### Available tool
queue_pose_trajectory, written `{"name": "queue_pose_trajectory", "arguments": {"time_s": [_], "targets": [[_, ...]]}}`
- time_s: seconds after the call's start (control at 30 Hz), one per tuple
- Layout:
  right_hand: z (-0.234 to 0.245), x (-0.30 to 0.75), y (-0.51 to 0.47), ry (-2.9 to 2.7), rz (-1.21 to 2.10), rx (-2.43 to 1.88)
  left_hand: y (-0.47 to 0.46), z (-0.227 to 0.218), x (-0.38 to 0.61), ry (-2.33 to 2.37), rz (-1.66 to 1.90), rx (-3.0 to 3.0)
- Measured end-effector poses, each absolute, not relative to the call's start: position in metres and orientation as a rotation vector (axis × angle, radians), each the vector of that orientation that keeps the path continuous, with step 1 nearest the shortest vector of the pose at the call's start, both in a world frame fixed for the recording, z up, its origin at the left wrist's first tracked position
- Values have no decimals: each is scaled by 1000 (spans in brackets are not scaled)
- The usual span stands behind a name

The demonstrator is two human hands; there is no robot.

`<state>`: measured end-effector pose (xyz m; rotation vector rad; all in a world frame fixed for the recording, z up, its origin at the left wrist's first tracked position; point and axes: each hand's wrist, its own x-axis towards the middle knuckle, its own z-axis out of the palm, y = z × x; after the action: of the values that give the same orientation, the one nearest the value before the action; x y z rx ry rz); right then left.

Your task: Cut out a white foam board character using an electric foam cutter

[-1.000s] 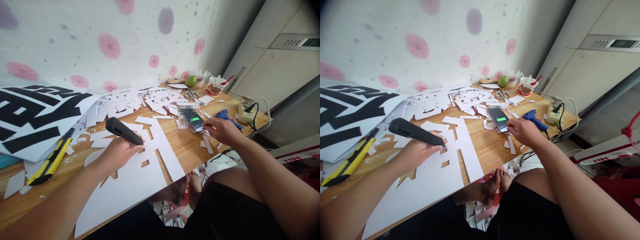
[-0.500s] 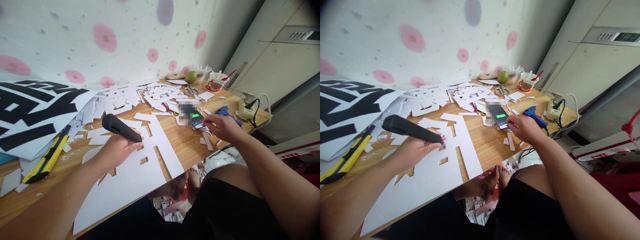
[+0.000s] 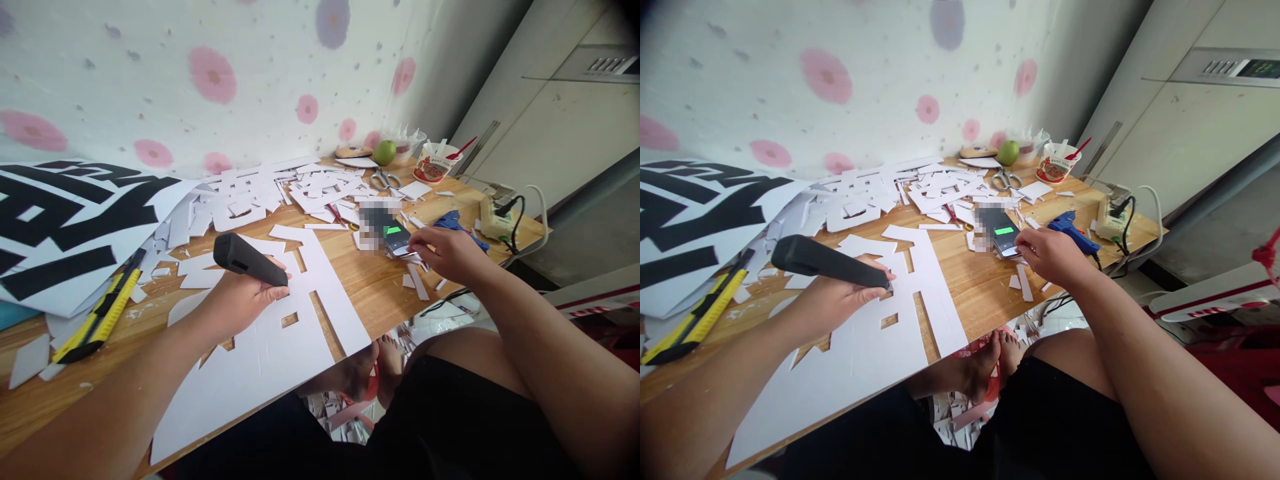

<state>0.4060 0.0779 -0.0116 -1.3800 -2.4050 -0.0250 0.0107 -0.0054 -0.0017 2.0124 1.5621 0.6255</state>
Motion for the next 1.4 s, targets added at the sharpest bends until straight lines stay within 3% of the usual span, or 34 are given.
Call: {"name": "queue_pose_trajectory", "arguments": {"time_s": [1.4], "targets": [[-9, 404, 77, -2421, -48, -1337, -6, 3, 14, 1564, 616, 1920]]}}
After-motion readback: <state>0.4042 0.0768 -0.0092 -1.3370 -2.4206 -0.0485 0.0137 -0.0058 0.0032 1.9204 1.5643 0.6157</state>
